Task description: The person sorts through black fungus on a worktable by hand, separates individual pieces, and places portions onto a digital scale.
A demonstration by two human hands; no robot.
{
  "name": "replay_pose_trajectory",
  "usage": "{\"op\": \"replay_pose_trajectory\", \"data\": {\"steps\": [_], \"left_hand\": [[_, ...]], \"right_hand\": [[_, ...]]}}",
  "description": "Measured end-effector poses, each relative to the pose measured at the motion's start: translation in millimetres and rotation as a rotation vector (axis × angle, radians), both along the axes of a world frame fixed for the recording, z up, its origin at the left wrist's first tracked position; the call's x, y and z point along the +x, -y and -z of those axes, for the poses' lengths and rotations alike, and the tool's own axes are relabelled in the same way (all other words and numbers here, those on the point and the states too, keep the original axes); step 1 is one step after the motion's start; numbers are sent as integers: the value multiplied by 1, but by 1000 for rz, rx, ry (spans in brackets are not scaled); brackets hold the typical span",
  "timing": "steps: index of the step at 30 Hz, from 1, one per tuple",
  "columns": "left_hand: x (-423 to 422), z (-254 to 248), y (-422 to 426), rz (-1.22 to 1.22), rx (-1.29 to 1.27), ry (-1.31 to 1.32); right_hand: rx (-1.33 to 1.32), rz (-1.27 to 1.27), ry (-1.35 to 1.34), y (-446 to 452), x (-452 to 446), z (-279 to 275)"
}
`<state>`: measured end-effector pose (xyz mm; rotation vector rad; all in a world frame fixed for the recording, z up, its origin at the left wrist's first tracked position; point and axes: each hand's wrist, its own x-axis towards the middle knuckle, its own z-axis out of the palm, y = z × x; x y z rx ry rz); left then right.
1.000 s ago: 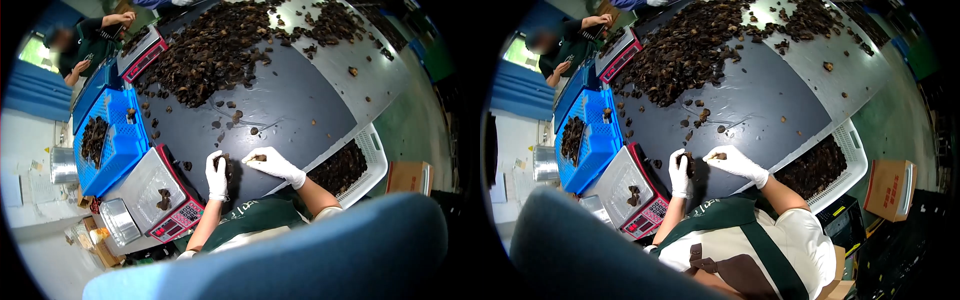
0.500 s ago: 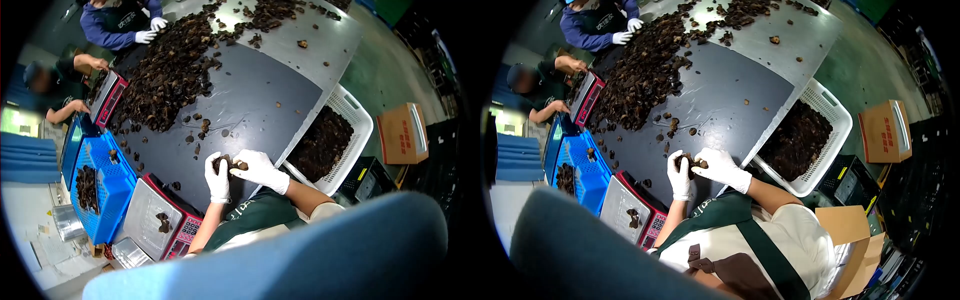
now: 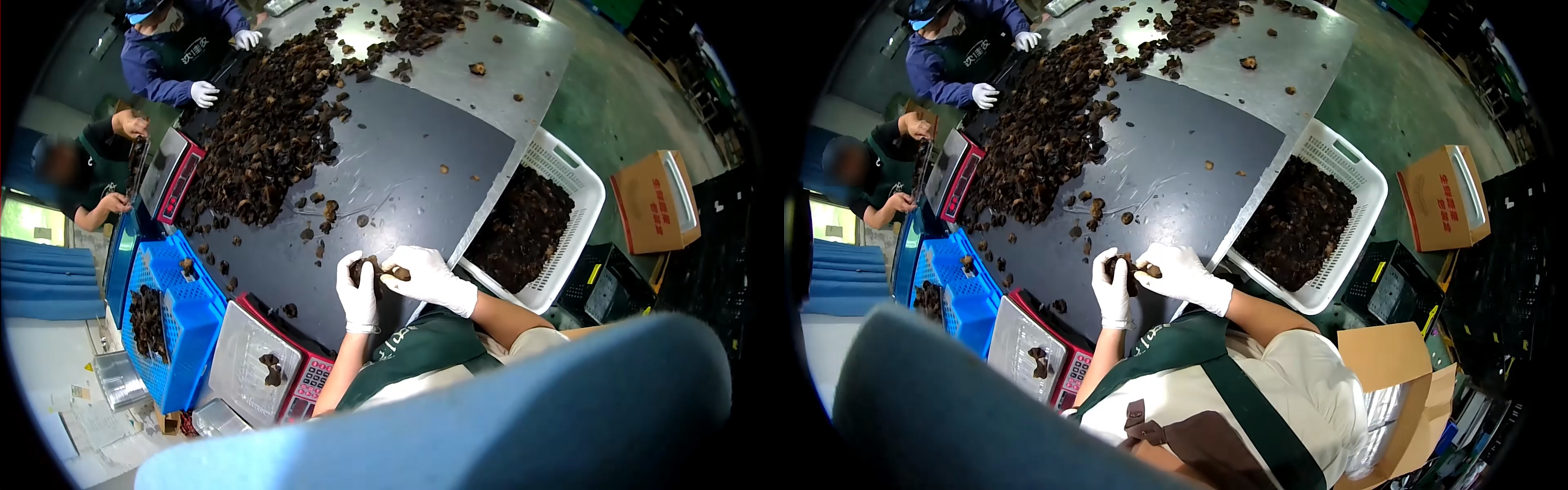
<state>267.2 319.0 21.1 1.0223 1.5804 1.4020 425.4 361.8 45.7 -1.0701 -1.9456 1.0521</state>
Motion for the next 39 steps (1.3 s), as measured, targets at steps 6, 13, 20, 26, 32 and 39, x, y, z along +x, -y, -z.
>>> {"op": "replay_pose_trajectory", "data": {"steps": [6,13,20,26,32,39], "left_hand": [[0,0,0,-17,43,-70],[3,-8,1,41,14,43],[-7,11,-3,-7,-40,482],[-17,16,-1,-43,-213,816],[-23,19,-6,1,-387,1165],[-12,25,-13,69,-447,1266]], "right_hand": [[181,5,0,-2,-2,3],[-5,-80,3,-4,-3,12],[-356,-156,-180,-9,4,16],[-618,-2,-305,-23,89,-9],[-263,536,859,-22,228,75],[-816,569,-617,-3,232,65]]}}
